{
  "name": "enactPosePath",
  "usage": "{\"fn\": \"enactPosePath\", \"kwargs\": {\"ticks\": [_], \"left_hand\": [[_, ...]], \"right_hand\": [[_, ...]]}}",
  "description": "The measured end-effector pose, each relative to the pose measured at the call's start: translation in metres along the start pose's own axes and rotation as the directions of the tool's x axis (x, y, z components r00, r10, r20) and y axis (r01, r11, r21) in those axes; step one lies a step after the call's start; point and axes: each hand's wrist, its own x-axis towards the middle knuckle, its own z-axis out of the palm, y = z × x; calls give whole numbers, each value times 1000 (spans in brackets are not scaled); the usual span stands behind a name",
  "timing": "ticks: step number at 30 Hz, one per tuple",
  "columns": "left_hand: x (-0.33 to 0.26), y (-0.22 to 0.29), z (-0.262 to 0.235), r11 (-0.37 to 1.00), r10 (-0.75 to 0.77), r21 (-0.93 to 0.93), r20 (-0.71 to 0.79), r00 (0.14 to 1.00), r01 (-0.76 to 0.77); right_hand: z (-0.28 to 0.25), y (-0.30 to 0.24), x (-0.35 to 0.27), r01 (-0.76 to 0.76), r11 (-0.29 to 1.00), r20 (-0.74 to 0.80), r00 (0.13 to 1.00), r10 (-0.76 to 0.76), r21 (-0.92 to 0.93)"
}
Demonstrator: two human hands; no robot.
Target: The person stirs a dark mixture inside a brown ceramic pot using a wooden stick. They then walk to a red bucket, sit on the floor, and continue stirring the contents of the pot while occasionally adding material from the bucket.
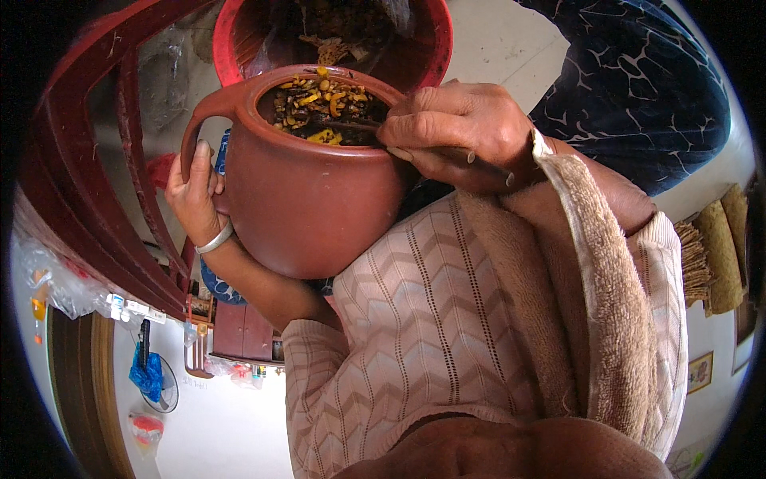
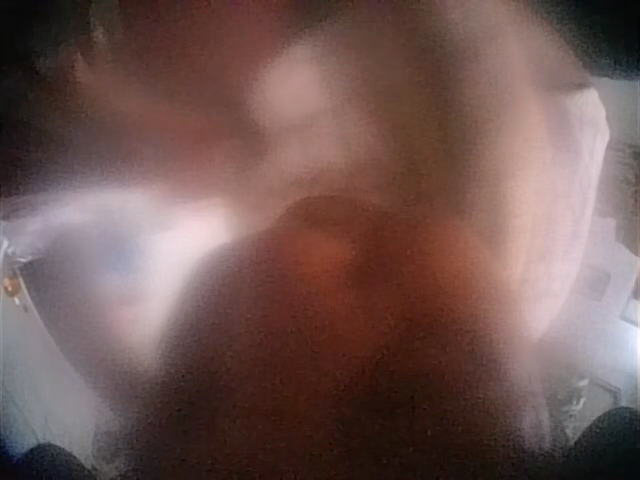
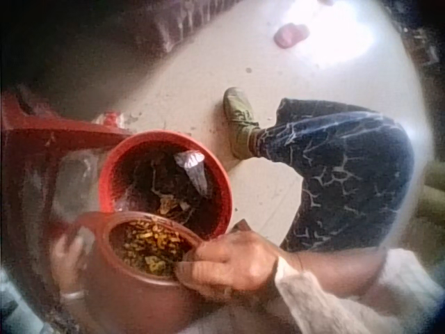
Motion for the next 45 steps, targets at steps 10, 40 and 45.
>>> {"fn": "enactPosePath", "kwargs": {"ticks": [10,40,45], "left_hand": [[-6,6,10,995,5,-96,-70,998,-12],[0,8,11,999,-13,-44,-64,998,10],[0,-1,2,1000,-5,-10,-41,999,5]], "right_hand": [[-4,-9,0,99,990,-43,994,-104,-101],[-49,-26,19,-460,777,-4,860,511,428],[-18,6,20,-395,884,166,917,363,248]]}}
